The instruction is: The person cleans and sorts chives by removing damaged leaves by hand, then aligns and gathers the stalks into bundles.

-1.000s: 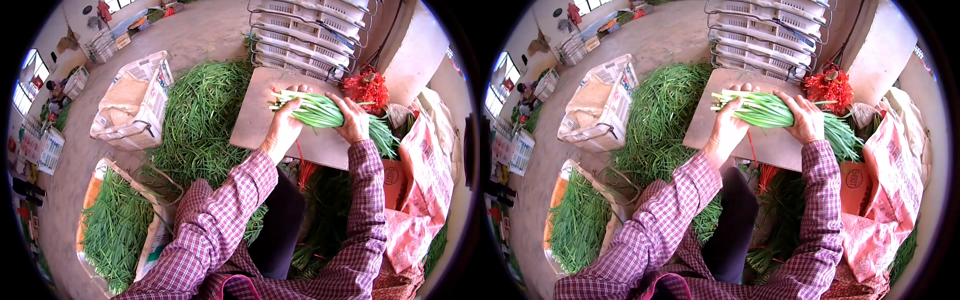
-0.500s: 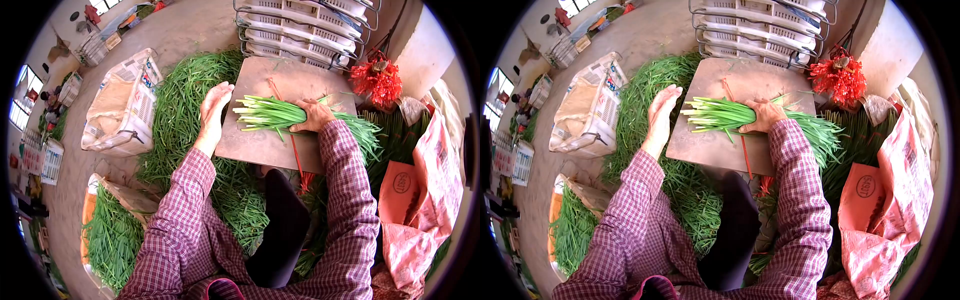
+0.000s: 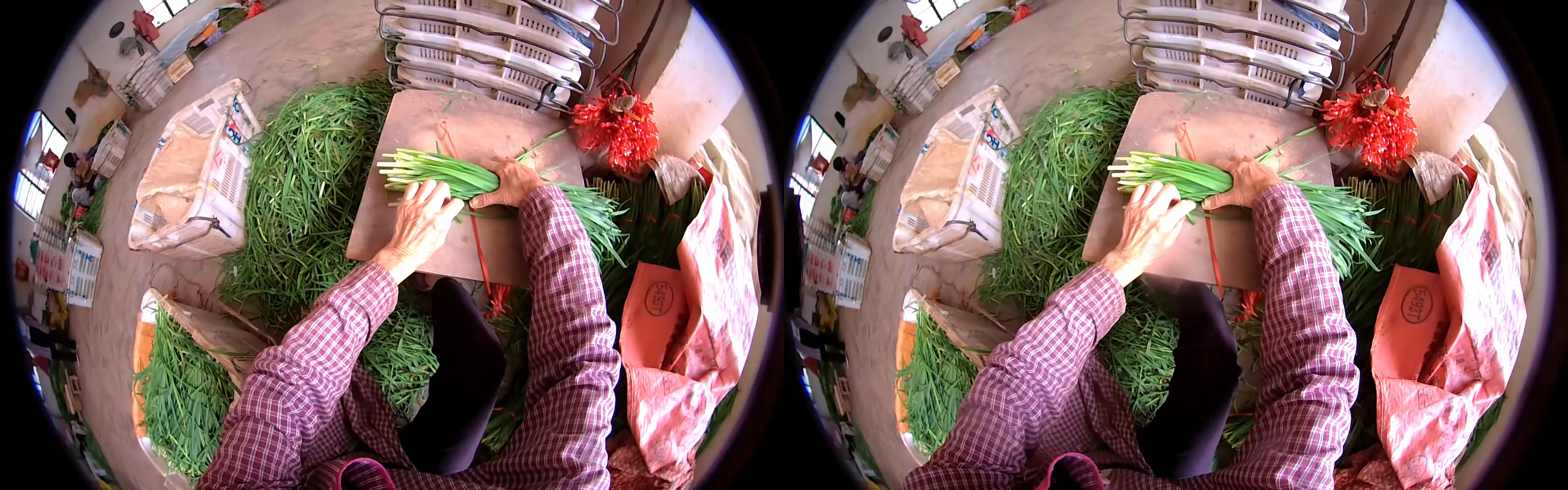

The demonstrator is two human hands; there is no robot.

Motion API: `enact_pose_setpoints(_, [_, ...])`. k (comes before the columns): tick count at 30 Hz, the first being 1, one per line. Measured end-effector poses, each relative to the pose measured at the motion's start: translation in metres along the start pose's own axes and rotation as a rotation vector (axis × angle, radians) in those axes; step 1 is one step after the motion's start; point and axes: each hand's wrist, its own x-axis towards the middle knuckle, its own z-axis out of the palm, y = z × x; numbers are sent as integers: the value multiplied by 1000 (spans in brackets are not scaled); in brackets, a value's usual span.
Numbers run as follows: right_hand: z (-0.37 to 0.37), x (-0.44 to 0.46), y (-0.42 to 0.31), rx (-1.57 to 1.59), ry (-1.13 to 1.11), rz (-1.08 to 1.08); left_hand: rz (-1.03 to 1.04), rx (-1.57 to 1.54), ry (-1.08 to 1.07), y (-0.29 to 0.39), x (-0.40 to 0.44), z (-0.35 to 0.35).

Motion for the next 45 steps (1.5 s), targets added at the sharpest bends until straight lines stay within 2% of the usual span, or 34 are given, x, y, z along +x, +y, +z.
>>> enact_pose_setpoints(10, [4, -11, -8, -109, 96, 62, 98, -170, -55, 9, -11, -11])
enact_pose_setpoints(12, [6, -12, -8, -98, 105, 53, 40, -438, -76, 16, -14, -33])
enact_pose_setpoints(13, [7, -13, -7, -91, 114, 46, -9, -444, -18, 12, -17, -39])
enact_pose_setpoints(15, [9, -15, -7, -81, 148, 26, -384, -562, 111, -8, -24, -50])
enact_pose_setpoints(16, [11, -16, -7, -76, 179, 6, -772, -735, 106, -22, -27, -55])
enact_pose_setpoints(17, [13, -18, -8, -76, 180, 4, -875, -814, 188, -38, -29, -60])
enact_pose_setpoints(18, [14, -19, -8, -81, 203, -7, -931, -864, 227, -56, -32, -56])
enact_pose_setpoints(20, [14, -23, -8, -87, 227, -13, -882, -853, 232, -73, -24, -55])
enact_pose_setpoints(22, [14, -27, -11, -66, 266, -60, -977, -961, 190, -78, -6, -57])
enact_pose_setpoints(23, [16, -27, -9, -61, 274, -88, -948, -888, 82, -74, 2, -57])
enact_pose_setpoints(26, [8, -34, -21, -131, 302, -94, -910, -900, -37, -67, 9, -23])
enact_pose_setpoints(28, [6, -37, -26, -141, 310, -106, -689, -633, -180, -62, 6, -5])
enact_pose_setpoints(30, [5, -41, -31, -183, 308, -123, -619, -571, -154, -63, 4, -2])
enact_pose_setpoints(32, [7, -41, -31, -169, 321, -139, -469, -329, -105, -69, 4, -12])
enact_pose_setpoints(33, [8, -40, -32, -168, 318, -139, -378, -342, -34, -68, 7, -19])
enact_pose_setpoints(34, [10, -39, -32, -167, 314, -139, -377, -343, -34, -63, 11, -25])
enact_pose_setpoints(36, [12, -36, -31, -174, 325, -149, -115, -143, -116, -55, 19, -35])
enact_pose_setpoints(37, [12, -35, -33, -167, 316, -147, -86, -164, -61, -49, 23, -33])
enact_pose_setpoints(44, [8, -39, -33, -146, 294, -140, -18, -99, -87, -57, 23, -21])
enact_pose_setpoints(45, [8, -40, -33, -145, 307, -140, -22, -125, 4, -63, 22, -20])
